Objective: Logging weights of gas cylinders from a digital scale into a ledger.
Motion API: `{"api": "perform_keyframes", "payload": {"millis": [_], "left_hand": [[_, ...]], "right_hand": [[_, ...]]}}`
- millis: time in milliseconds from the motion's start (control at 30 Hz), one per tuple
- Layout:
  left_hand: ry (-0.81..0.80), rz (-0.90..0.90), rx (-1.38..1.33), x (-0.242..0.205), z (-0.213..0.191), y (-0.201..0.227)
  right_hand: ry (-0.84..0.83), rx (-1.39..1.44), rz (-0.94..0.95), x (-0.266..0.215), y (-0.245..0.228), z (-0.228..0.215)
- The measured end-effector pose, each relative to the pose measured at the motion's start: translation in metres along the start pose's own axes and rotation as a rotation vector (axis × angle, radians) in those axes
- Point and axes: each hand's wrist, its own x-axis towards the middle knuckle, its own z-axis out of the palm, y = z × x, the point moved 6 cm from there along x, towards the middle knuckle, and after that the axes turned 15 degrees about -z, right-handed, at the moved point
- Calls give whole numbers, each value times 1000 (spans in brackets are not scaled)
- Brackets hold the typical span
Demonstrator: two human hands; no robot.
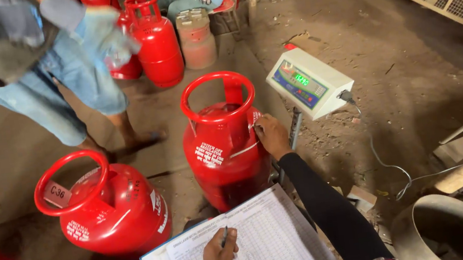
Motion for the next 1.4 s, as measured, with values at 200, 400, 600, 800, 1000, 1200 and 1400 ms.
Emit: {"api": "perform_keyframes", "payload": {"millis": [200,400,600,800,1000,1200,1400], "left_hand": [[8,50,77,-3,-3,1],[-92,125,-164,-2,4,-13],[-663,-201,-1077,-33,39,-21],[-591,-324,-1202,-70,46,-50],[-201,97,-153,-72,-20,-60],[520,200,329,-87,-125,-53],[556,218,409,-90,-132,-47]], "right_hand": [[43,13,115,-45,-6,-11],[-129,505,99,-62,-119,-51],[-125,419,-195,-121,-248,-80],[-50,400,-310,-166,-285,-81],[112,814,226,-253,-233,-55],[-392,722,126,-200,-287,-58],[-673,369,-150,-210,-290,-43]]}}
